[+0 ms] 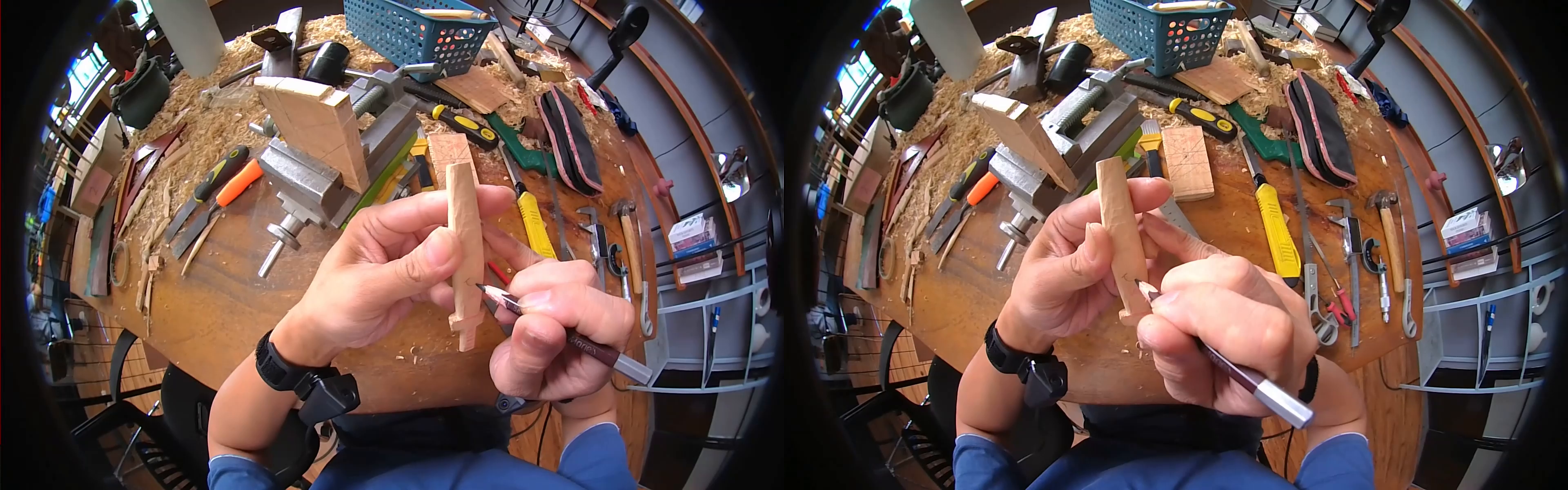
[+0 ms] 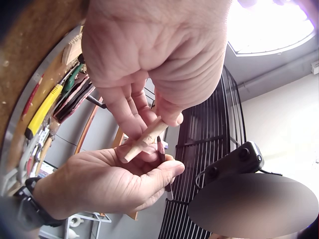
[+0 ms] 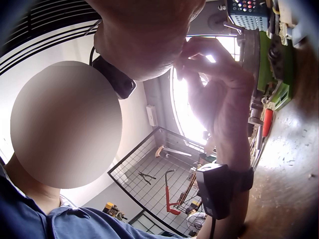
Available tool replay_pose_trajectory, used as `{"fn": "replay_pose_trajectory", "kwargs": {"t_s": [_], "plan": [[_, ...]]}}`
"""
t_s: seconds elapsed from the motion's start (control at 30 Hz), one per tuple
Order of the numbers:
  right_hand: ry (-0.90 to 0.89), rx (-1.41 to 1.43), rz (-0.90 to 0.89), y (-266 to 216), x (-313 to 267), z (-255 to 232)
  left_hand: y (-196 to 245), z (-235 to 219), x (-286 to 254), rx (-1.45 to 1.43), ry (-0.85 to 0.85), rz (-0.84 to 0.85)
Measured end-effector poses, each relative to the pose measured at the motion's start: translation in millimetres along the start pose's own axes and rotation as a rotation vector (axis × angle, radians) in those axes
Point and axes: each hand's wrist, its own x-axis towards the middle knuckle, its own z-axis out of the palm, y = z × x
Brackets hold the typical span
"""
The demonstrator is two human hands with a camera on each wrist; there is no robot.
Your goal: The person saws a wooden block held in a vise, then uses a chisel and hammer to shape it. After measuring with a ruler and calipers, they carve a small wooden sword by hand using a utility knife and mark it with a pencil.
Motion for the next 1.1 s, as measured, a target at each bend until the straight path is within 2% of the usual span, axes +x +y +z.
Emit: {"fn": "replay_pose_trajectory", "kwargs": {"t_s": [0.1, 0.2, 0.3, 0.43, 0.57, 0.63, 0.77, 0.9, 1.0, 1.1], "plan": [[0.054, 0.041, -0.011, -2, -1, 1, 0, -2, -1, 0.008, -0.007, 0.000], [-0.041, -0.107, 0.090, -8, -1, 0, -1, -1, -1, 0.002, -0.005, 0.006], [0.024, -0.009, 0.057, -8, -2, 0, -1, -1, -1, -0.007, 0.003, 0.005], [-0.073, -0.146, 0.120, -11, 0, -2, -1, -2, -1, -0.017, 0.008, -0.001], [-0.085, -0.149, 0.109, -10, 0, -3, -1, 0, -1, -0.034, 0.010, -0.011], [-0.084, -0.148, 0.100, -9, 0, -3, -4, 2, -1, 0.055, 0.030, 0.031], [-0.089, -0.152, 0.097, -10, 0, -4, 0, -2, -2, -0.037, 0.009, -0.013], [-0.093, -0.155, 0.108, -9, 0, -3, -4, 1, -1, 0.002, 0.021, 0.008], [0.025, -0.043, 0.028, -3, -1, 0, -4, 3, -1, 0.043, 0.033, 0.031], [0.019, -0.040, 0.005, -2, -1, -1, -5, 1, -1, 0.042, 0.017, 0.039]]}}
